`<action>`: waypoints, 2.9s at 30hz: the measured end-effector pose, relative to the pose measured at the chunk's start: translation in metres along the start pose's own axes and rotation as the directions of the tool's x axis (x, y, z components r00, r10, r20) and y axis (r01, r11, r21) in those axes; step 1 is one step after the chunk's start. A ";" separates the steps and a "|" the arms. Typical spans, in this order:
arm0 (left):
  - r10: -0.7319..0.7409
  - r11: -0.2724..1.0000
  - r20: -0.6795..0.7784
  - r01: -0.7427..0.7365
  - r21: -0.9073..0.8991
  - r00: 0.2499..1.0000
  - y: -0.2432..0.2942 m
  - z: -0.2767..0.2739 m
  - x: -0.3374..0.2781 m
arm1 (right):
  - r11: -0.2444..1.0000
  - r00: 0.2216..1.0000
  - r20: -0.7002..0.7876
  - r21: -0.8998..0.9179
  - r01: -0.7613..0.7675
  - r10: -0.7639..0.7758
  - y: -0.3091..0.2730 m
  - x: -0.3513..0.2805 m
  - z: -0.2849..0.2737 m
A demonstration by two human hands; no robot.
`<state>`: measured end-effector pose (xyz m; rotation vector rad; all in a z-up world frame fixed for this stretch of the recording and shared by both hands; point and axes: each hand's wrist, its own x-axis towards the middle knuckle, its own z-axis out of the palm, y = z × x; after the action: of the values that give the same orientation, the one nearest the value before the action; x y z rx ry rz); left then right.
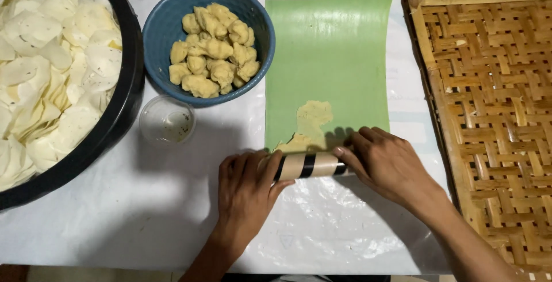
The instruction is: Rolling out small portions of dough into thin sheets using a rolling pin on a mat.
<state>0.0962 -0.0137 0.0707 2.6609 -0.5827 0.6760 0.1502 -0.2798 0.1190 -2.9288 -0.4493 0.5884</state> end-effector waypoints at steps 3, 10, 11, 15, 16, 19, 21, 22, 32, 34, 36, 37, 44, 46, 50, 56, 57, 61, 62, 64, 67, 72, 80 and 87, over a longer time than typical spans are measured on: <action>-0.005 0.999 0.074 0.008 -0.040 0.997 -0.004 0.012 0.015 | 0.996 0.956 -0.287 0.052 0.077 -0.059 0.012 0.023 0.031; -0.080 0.993 0.158 0.092 -0.071 0.984 -0.009 0.027 0.065 | 1.000 0.980 -0.197 0.024 -0.019 0.023 0.011 0.041 0.021; -0.102 0.991 0.212 0.116 -0.059 0.972 -0.013 0.031 0.072 | 0.999 0.977 -0.213 0.041 -0.016 0.024 0.007 0.043 0.014; -0.028 0.990 0.010 0.026 0.137 1.000 -0.009 0.048 0.049 | 0.999 0.930 -0.367 -0.046 0.020 -0.035 0.012 0.033 0.046; -0.057 0.990 0.122 0.040 0.139 0.991 -0.006 0.047 0.039 | 0.993 0.882 -0.460 -0.098 0.061 -0.100 0.013 0.027 0.055; -0.068 0.993 0.190 0.048 0.110 0.979 -0.004 0.044 0.037 | 0.992 0.872 -0.476 -0.105 0.073 -0.114 0.011 0.024 0.054; -0.045 0.996 0.122 0.034 0.087 0.992 -0.009 0.049 0.047 | 0.997 0.904 -0.422 -0.069 0.048 -0.072 0.011 0.033 0.044; -0.084 0.994 0.156 0.070 0.088 0.984 -0.012 0.055 0.052 | 0.997 0.893 -0.444 -0.055 0.062 -0.080 0.012 0.038 0.042; -0.067 0.990 0.181 0.043 0.133 0.981 0.022 0.041 -0.027 | 0.993 0.751 -0.650 -0.078 0.090 -0.119 0.000 -0.029 0.114; -0.069 0.993 0.203 0.047 0.111 0.977 0.028 0.038 -0.047 | 0.990 0.747 -0.650 -0.086 0.111 -0.140 -0.004 -0.046 0.121; -0.066 0.994 0.200 0.047 0.097 0.978 0.030 0.034 -0.054 | 0.985 0.727 -0.665 -0.106 0.135 -0.171 -0.004 -0.054 0.120; -0.053 0.995 0.226 0.032 0.097 0.973 0.033 0.029 -0.061 | 0.981 0.732 -0.654 -0.110 0.157 -0.191 -0.006 -0.062 0.122; -0.019 0.998 0.101 0.025 -0.061 0.995 0.038 0.004 -0.072 | 0.979 0.751 -0.643 0.005 0.202 -0.151 -0.003 -0.093 0.130; 0.016 0.998 0.045 -0.014 -0.054 0.999 0.033 0.002 -0.061 | 0.981 0.780 -0.605 -0.011 0.192 -0.159 0.006 -0.091 0.137; 0.137 0.989 -0.032 -0.139 -0.053 0.990 0.022 -0.001 -0.047 | 0.972 0.820 -0.522 -0.105 0.211 -0.235 0.014 -0.092 0.132; 0.149 0.985 0.087 -0.141 -0.096 0.985 0.006 -0.019 0.008 | 0.943 0.829 -0.455 -0.219 0.250 -0.325 0.033 -0.052 0.073; 0.147 0.986 0.086 -0.139 -0.094 0.985 -0.006 0.003 0.008 | 0.942 0.828 -0.455 -0.220 0.252 -0.328 0.028 -0.045 0.062; 0.150 0.984 0.009 -0.149 -0.103 0.989 -0.028 0.039 0.036 | 0.949 0.813 -0.494 -0.107 0.295 -0.308 0.029 -0.007 0.051; 0.133 0.986 0.012 -0.131 -0.105 0.991 -0.025 0.037 0.047 | 0.957 0.827 -0.494 -0.041 0.286 -0.269 0.034 0.001 0.059; 0.050 0.991 0.114 -0.034 -0.132 0.992 -0.021 0.034 0.052 | 0.973 0.817 -0.529 -0.104 0.206 -0.230 0.024 0.008 0.065; -0.034 0.988 0.212 0.064 -0.138 0.977 -0.018 0.032 0.062 | 0.976 0.760 -0.618 -0.193 0.102 -0.202 0.016 0.016 0.066; -0.013 0.997 0.170 0.000 0.074 0.985 0.001 0.028 0.022 | 0.986 0.783 -0.599 -0.080 0.146 -0.164 0.001 -0.023 0.092; -0.029 0.988 0.147 0.005 0.157 0.989 0.036 0.035 -0.082 | 0.981 0.742 -0.652 -0.013 0.194 -0.156 -0.012 -0.099 0.118; 0.007 0.999 0.070 -0.004 -0.042 0.997 0.023 0.007 -0.081 | 0.286 0.825 -0.032 0.945 -0.159 0.564 0.007 -0.096 0.047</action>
<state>0.0226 -0.0115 0.0284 2.6538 -0.6172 0.5670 0.0491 -0.3140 0.1095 -1.8657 0.5334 0.1641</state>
